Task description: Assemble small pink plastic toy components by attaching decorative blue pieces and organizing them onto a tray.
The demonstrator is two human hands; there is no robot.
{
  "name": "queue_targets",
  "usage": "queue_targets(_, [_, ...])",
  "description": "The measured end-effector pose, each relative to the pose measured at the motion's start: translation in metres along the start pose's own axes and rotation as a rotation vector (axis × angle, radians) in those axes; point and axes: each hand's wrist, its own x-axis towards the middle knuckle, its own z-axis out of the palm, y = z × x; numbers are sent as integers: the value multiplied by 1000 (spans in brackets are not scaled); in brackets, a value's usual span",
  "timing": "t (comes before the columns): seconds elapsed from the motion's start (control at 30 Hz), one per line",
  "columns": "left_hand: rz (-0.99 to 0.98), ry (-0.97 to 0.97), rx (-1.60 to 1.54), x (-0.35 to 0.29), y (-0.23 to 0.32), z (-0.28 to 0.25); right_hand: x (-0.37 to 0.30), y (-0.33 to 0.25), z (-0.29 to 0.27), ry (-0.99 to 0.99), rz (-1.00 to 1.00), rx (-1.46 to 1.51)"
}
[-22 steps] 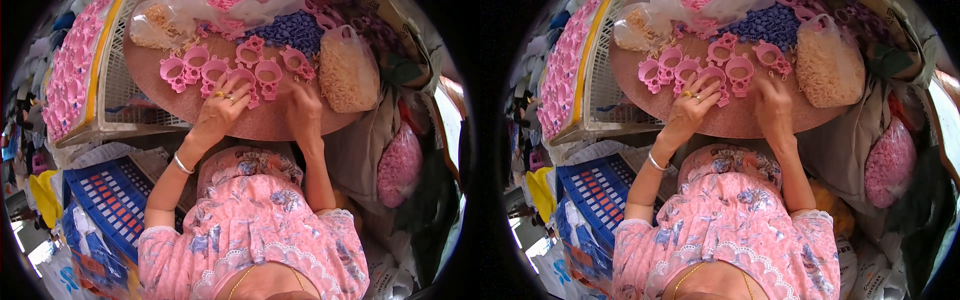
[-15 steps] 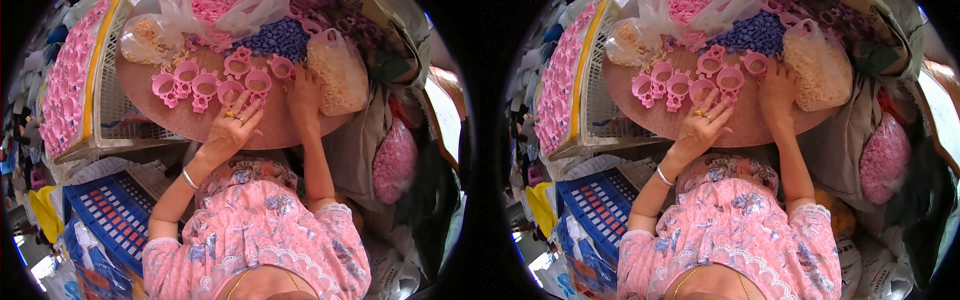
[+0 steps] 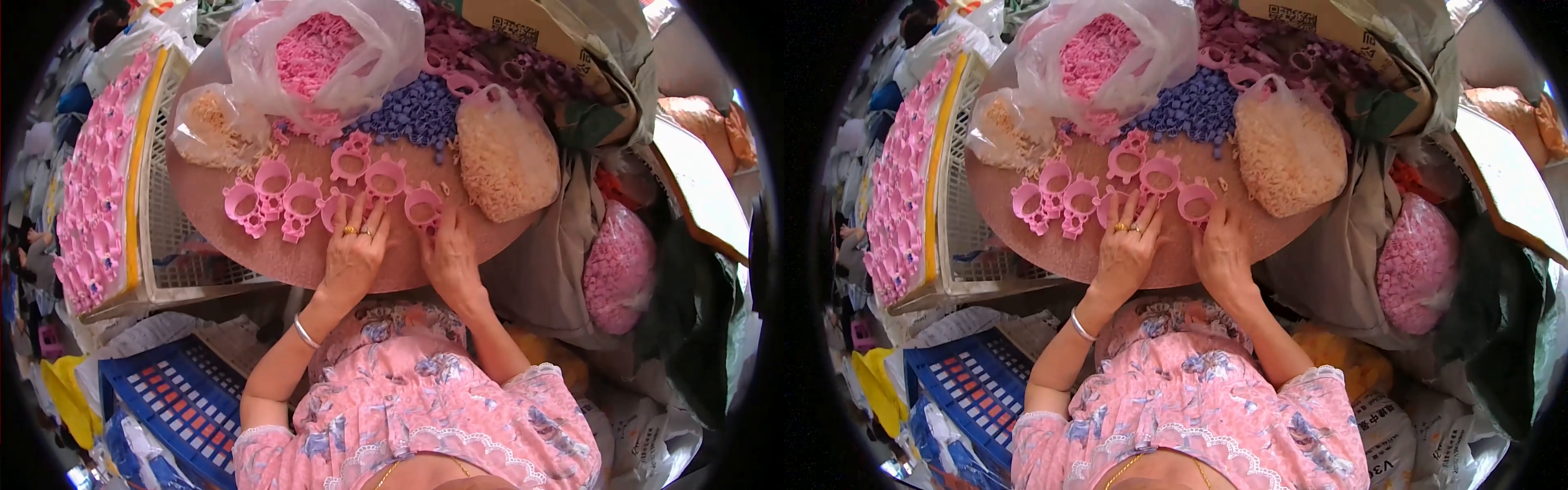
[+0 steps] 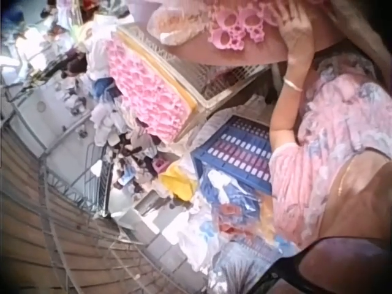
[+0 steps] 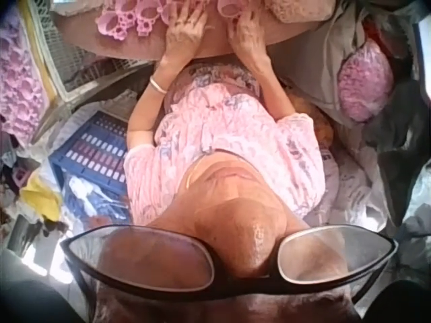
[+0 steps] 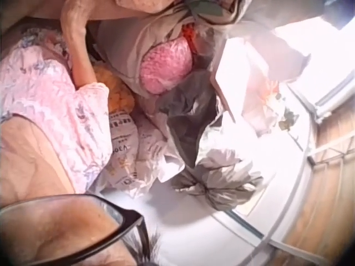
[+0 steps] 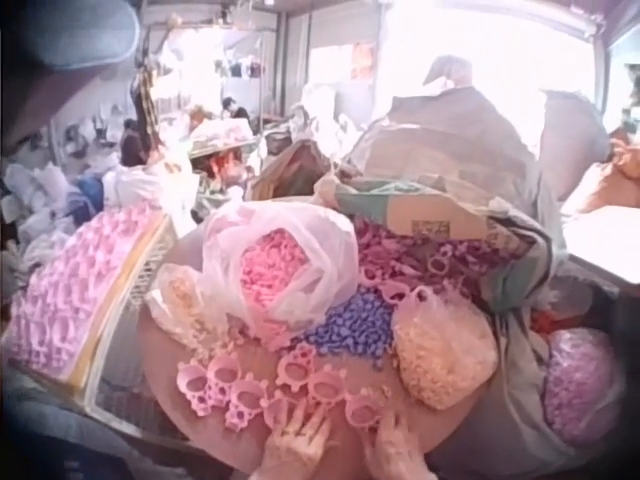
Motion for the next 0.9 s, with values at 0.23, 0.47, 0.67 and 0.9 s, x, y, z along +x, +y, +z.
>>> queue_targets(0.23, [-16,12,1,-11,20,1,136,13,-11,290,-266,-464])
queue_targets(0.47, [85,64,-231,-29,27,6,244,79,5,93,-268,-1103])
queue_targets(0.67, [145,210,-250,-30,22,10,237,57,-34,486,-534,-720])
queue_targets(0.9, [62,424,-447,-44,19,1,33,-24,-26,-95,-527,-369])
